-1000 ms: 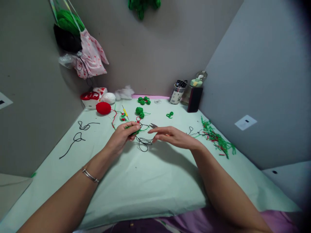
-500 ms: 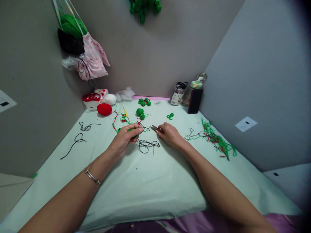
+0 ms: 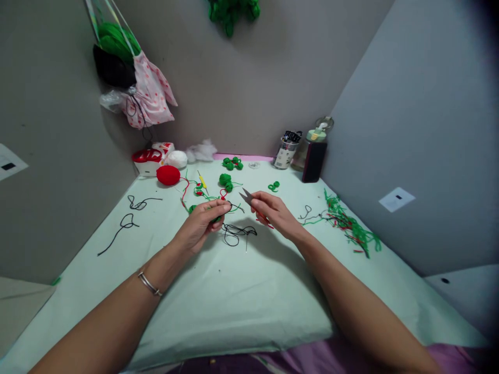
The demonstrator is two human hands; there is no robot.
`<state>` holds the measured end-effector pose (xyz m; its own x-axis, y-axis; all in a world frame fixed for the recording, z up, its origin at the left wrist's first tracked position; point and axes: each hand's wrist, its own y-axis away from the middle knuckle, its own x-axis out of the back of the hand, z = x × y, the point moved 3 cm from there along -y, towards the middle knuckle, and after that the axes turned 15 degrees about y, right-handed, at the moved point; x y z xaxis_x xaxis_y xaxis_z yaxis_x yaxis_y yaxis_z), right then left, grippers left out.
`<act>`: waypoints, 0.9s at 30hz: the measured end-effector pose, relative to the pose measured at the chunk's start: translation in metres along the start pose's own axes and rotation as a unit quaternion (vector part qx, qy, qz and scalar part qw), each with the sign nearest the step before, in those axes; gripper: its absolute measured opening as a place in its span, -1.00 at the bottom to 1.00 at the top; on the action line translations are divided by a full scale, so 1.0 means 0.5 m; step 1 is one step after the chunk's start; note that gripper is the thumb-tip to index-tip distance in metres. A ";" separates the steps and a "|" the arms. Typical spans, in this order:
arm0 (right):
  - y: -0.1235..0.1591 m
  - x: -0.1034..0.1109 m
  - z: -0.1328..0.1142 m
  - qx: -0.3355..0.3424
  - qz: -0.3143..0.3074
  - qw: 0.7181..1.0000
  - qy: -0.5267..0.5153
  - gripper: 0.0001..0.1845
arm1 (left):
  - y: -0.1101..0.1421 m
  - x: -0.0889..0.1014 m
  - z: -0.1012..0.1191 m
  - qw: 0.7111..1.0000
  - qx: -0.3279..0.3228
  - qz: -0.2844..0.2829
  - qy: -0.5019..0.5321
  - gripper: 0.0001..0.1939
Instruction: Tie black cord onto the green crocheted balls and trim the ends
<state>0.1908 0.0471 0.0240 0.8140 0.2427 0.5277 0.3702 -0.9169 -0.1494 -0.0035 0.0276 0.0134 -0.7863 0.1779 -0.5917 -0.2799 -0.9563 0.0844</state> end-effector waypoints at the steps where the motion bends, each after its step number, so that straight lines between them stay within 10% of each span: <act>1: 0.001 -0.001 -0.002 0.019 0.008 0.999 0.025 -0.71 | 0.000 -0.001 0.001 1.000 0.000 -0.001 0.005 -0.78; 27: 0.020 -0.029 -0.041 0.109 0.023 0.988 0.109 -0.74 | 0.010 -0.014 -0.008 1.000 -0.005 -0.023 -0.012 -0.78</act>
<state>0.1734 0.0281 0.0318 0.7252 0.1066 0.6803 0.4420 -0.8296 -0.3411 0.0027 0.0209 0.0146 -0.7858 0.2277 -0.5751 -0.3115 -0.9489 0.0500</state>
